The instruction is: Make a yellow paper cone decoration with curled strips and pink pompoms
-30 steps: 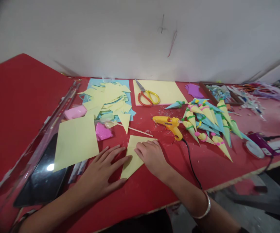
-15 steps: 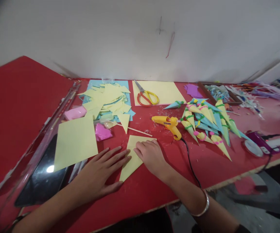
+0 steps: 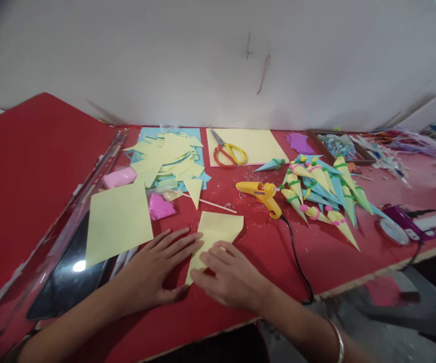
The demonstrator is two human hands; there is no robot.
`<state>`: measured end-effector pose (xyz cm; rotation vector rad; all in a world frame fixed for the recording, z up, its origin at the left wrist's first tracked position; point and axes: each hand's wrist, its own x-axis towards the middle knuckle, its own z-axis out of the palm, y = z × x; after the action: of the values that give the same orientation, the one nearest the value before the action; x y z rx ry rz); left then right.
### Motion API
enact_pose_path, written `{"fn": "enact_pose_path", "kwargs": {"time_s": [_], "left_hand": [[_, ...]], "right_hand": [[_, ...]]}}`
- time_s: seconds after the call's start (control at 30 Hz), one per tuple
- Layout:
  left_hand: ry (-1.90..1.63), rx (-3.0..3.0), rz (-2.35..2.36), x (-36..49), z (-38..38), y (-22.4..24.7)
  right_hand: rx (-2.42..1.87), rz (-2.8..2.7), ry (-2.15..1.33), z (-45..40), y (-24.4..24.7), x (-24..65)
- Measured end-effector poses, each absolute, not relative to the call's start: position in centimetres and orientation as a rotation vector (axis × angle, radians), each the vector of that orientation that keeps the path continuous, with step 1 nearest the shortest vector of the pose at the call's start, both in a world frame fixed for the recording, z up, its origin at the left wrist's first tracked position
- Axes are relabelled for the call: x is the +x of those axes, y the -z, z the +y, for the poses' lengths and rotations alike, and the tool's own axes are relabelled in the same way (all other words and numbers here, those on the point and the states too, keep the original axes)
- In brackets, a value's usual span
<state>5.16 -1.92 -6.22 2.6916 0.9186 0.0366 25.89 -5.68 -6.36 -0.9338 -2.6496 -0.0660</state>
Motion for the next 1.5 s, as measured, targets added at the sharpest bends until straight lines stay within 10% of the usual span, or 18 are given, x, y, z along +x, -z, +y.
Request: {"fn": "enact_pose_path", "kwargs": {"time_s": [1.5], "left_hand": [[0.028, 2.537, 0.904, 5.0, -2.0, 5.6]], "right_hand": [[-1.506, -2.354, -0.19, -4.5, 7.3, 31.8]]}}
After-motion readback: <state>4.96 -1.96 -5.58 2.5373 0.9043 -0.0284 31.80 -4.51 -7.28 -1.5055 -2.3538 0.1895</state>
